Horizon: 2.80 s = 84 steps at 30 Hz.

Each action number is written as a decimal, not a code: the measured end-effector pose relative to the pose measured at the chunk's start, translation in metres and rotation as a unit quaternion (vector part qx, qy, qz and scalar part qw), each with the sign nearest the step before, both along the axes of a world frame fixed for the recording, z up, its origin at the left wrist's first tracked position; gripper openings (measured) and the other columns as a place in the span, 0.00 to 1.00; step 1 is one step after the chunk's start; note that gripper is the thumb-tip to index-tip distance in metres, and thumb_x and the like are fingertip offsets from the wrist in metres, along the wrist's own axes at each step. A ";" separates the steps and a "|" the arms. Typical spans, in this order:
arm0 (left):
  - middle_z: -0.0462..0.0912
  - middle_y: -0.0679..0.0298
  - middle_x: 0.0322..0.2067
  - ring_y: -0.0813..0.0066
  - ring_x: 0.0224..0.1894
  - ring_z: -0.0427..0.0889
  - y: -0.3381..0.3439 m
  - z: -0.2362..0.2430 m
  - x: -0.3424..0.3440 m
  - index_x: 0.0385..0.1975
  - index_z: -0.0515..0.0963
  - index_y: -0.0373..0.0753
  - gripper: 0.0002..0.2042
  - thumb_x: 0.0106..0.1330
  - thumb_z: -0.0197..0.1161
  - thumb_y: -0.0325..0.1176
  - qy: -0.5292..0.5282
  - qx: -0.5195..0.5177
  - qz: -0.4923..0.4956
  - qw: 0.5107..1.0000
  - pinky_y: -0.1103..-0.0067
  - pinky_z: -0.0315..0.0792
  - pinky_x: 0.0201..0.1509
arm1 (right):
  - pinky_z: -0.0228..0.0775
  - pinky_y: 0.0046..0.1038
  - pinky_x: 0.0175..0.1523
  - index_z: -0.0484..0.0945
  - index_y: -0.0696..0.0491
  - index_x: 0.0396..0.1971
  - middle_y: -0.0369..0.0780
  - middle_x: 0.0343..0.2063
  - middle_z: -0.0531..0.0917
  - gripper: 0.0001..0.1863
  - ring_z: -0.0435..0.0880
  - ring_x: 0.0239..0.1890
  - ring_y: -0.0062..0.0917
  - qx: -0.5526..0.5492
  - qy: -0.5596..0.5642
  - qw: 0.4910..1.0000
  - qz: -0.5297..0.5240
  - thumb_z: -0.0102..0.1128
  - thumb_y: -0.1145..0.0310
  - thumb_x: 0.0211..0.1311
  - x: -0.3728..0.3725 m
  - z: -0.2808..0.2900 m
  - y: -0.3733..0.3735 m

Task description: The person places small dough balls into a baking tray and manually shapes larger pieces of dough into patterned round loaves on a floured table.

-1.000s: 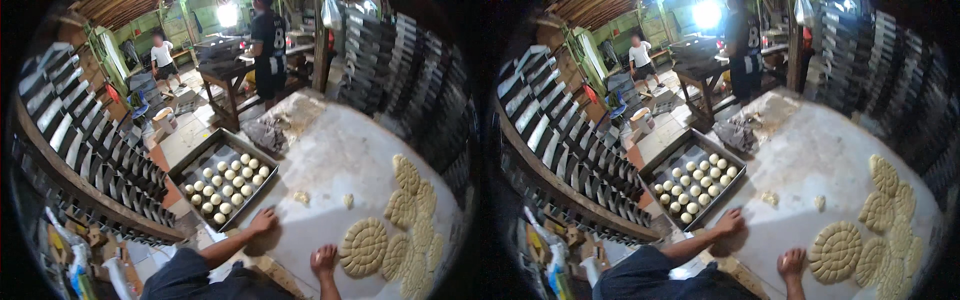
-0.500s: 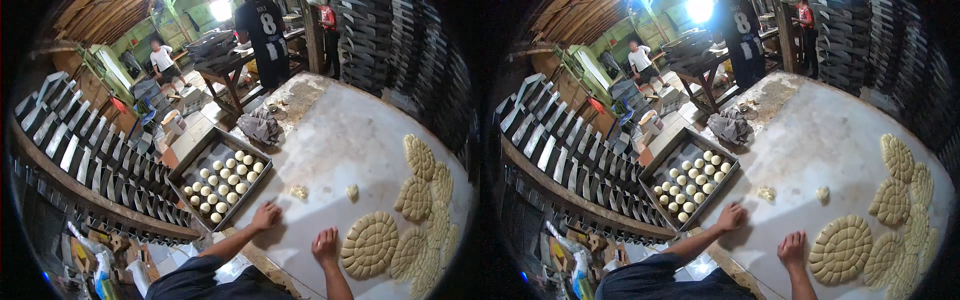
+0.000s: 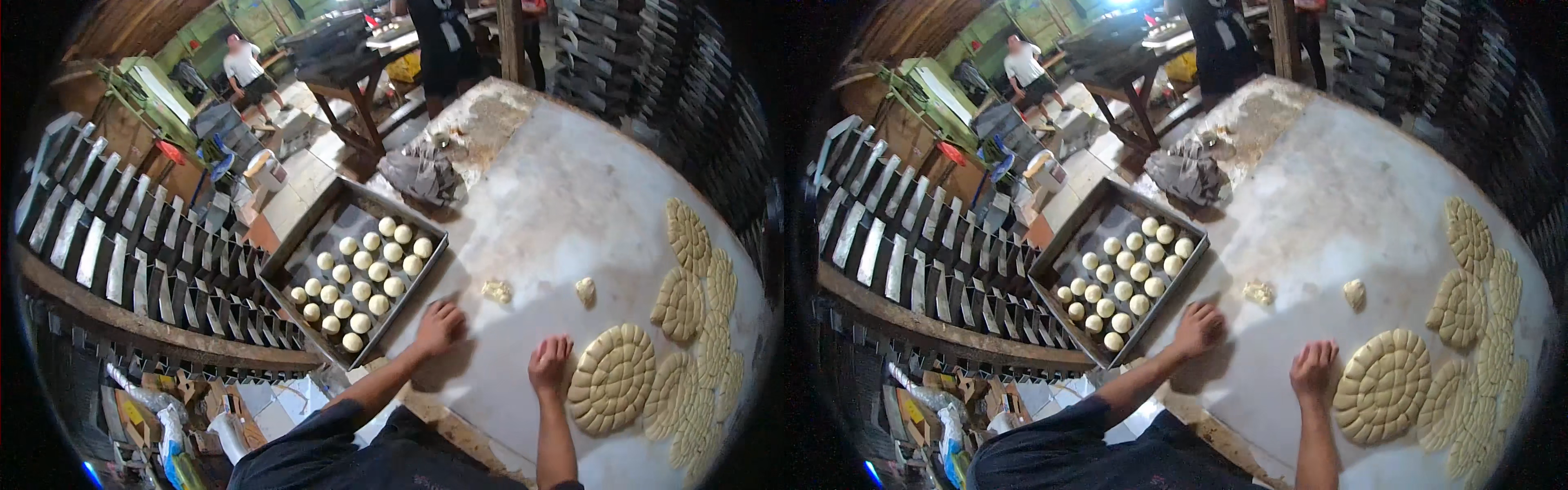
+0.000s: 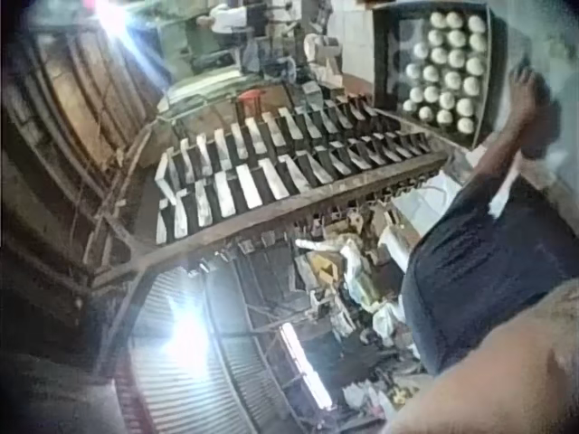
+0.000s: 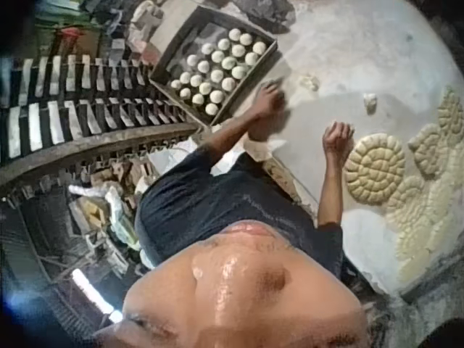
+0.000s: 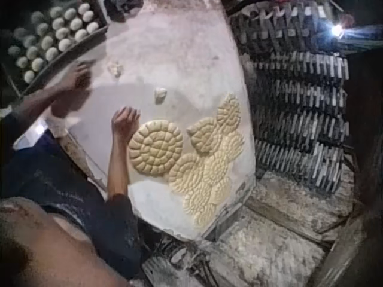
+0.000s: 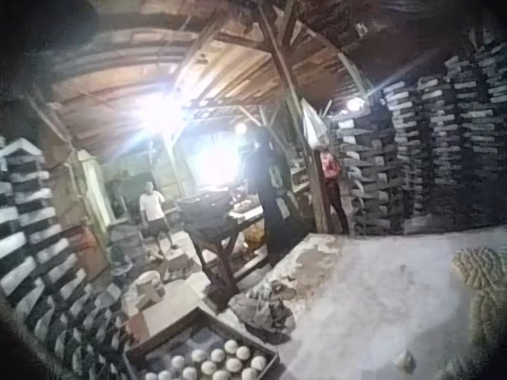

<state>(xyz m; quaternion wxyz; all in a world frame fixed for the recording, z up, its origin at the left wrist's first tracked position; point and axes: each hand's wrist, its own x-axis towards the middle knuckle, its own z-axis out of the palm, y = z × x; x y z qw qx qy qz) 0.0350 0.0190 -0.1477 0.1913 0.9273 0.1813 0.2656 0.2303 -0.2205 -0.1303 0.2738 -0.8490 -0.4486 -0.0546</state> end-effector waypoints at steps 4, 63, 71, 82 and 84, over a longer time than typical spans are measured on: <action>0.80 0.58 0.41 0.54 0.50 0.77 -0.037 0.006 0.023 0.42 0.77 0.41 0.12 0.57 0.60 0.26 -0.060 -0.183 -0.076 0.978 0.66 0.72 0.56 | 0.59 0.54 0.68 0.71 0.60 0.36 0.52 0.40 0.76 0.08 0.71 0.51 0.55 0.022 0.096 0.987 -0.125 0.54 0.71 0.64 -0.045 -0.016 0.037; 0.84 0.41 0.42 0.48 0.38 0.86 -0.310 -0.031 0.560 0.40 0.77 0.28 0.27 0.68 0.64 0.54 0.127 -0.108 0.060 0.984 0.58 0.79 0.41 | 0.71 0.38 0.43 0.76 0.54 0.36 0.39 0.28 0.80 0.07 0.80 0.31 0.35 0.136 0.096 0.821 -0.547 0.59 0.74 0.58 -0.046 -0.045 -0.370; 0.81 0.65 0.31 0.71 0.27 0.80 -0.258 -0.002 0.572 0.37 0.80 0.41 0.13 0.67 0.68 0.44 0.283 -0.648 -0.033 0.706 0.73 0.77 0.29 | 0.65 0.40 0.41 0.73 0.53 0.30 0.41 0.26 0.75 0.05 0.73 0.31 0.36 0.145 0.076 0.825 -0.541 0.59 0.77 0.53 -0.039 -0.035 -0.366; 0.88 0.50 0.36 0.53 0.39 0.87 -0.162 -0.040 0.366 0.44 0.84 0.38 0.25 0.65 0.62 0.57 0.148 -0.267 0.085 0.949 0.62 0.77 0.46 | 0.67 0.39 0.40 0.75 0.53 0.33 0.41 0.27 0.76 0.07 0.75 0.32 0.38 0.209 0.032 0.822 -0.529 0.59 0.78 0.54 -0.037 -0.046 -0.368; 0.86 0.50 0.35 0.58 0.40 0.85 -0.177 -0.013 0.297 0.45 0.81 0.35 0.25 0.66 0.61 0.55 0.092 -0.307 0.002 0.947 0.65 0.76 0.47 | 0.69 0.37 0.39 0.75 0.54 0.34 0.40 0.28 0.77 0.09 0.76 0.32 0.36 0.216 0.002 0.828 -0.517 0.59 0.79 0.53 -0.037 -0.054 -0.382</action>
